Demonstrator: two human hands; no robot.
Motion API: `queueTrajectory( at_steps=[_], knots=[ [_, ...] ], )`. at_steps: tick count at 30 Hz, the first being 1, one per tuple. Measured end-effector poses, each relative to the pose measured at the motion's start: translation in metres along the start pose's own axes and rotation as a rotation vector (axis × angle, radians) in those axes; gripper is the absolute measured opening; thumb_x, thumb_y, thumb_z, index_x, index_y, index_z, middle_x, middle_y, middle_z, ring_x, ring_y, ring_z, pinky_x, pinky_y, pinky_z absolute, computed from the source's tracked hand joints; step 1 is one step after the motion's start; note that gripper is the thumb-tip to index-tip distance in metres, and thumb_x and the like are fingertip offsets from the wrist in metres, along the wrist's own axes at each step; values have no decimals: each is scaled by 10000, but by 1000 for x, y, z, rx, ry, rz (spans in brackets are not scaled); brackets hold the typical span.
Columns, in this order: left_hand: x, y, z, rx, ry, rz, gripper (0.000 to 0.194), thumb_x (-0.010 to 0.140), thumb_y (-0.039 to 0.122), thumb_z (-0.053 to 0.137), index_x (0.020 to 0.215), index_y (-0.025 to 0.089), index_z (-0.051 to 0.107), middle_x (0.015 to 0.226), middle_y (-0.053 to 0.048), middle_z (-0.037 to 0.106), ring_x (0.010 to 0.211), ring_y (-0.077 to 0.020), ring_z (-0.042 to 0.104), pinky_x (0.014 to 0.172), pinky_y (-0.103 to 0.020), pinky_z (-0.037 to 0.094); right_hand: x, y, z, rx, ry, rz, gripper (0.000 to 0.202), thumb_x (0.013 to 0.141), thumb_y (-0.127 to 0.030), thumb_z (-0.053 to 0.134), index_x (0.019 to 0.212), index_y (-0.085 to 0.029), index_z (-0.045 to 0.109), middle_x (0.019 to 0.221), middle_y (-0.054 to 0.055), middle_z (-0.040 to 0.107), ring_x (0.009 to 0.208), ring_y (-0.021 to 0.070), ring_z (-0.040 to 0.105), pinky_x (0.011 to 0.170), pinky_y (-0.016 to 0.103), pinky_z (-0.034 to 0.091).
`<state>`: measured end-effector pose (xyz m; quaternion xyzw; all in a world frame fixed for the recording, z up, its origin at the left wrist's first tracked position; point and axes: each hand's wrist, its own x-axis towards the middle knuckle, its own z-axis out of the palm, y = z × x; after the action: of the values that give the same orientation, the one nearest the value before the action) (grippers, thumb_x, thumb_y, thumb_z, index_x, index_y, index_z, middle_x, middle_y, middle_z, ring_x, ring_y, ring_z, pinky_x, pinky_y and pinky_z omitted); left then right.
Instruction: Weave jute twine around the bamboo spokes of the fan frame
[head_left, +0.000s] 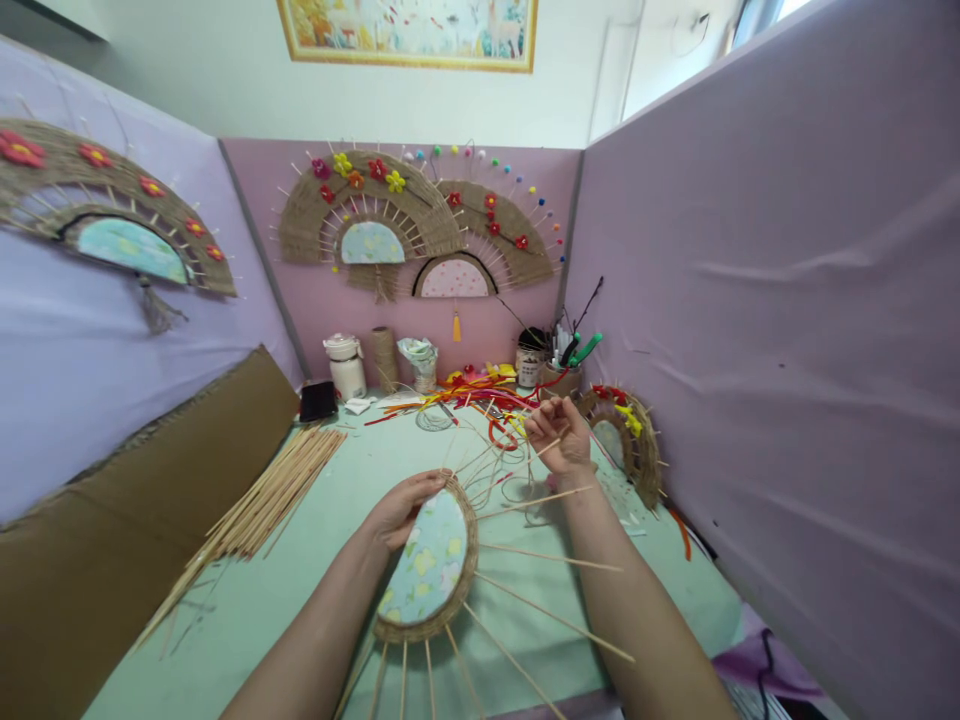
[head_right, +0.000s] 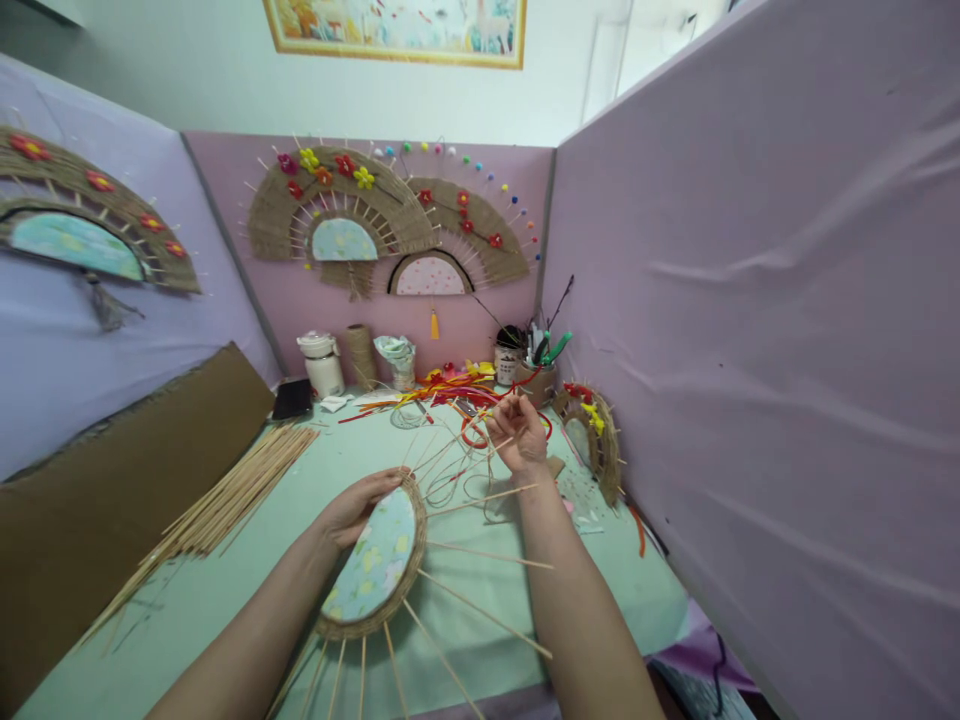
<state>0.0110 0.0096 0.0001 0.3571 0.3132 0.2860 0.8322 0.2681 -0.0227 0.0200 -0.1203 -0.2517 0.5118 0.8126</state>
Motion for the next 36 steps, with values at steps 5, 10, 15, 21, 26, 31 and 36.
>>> queueTrajectory(
  at_steps=[5, 10, 15, 21, 26, 31, 36],
  knots=[
    [3, 16, -10, -150, 193, 136, 228, 746, 8, 568, 930, 124, 639, 674, -24, 687, 549, -123, 648, 540, -223, 540, 5, 9, -4, -272, 89, 25, 287, 699, -392, 697, 598, -204, 505, 472, -87, 348, 393, 58, 222, 384, 206, 221],
    [3, 31, -19, -311, 282, 340, 218, 769, 6, 540, 918, 136, 634, 684, -5, 685, 556, -110, 648, 560, -209, 542, 4, 34, -8, -913, 74, -3, 246, 607, -387, 746, 634, -175, 623, 487, -57, 456, 447, 69, 359, 416, 202, 273],
    [4, 33, -24, -398, 359, 486, 211, 778, 9, 540, 899, 149, 640, 690, 7, 685, 586, -100, 651, 595, -196, 539, -12, 39, -1, -1232, -442, 462, 218, 640, -366, 718, 611, -158, 663, 490, -46, 502, 459, 64, 363, 422, 195, 239],
    [1, 31, -19, -341, 309, 474, 241, 748, 15, 585, 928, 160, 653, 770, -1, 701, 642, -92, 655, 632, -187, 530, -19, 45, 0, -1219, -610, 561, 236, 697, -394, 681, 704, -157, 679, 588, -24, 587, 536, 91, 482, 507, 206, 350],
    [-3, 28, -10, -275, 239, 403, 295, 744, 5, 579, 986, 160, 643, 828, -13, 704, 660, -98, 659, 618, -194, 538, -10, 57, -2, -1144, -286, 282, 284, 657, -400, 724, 838, -184, 689, 792, 24, 666, 728, 150, 575, 698, 281, 446],
    [-2, 21, -7, -183, 214, 371, 303, 736, 32, 604, 1013, 150, 634, 885, -41, 705, 671, -115, 663, 611, -214, 546, -8, 66, 4, -827, -73, 152, 337, 662, -495, 708, 794, -187, 677, 849, 34, 659, 808, 150, 589, 813, 314, 460],
    [3, 15, -7, -134, 244, 353, 285, 720, 33, 620, 984, 138, 635, 905, -63, 709, 722, -136, 674, 656, -232, 550, -25, 77, 16, -548, -191, 389, 289, 673, -408, 737, 864, -196, 687, 946, 57, 672, 904, 166, 611, 862, 318, 458]
  ],
)
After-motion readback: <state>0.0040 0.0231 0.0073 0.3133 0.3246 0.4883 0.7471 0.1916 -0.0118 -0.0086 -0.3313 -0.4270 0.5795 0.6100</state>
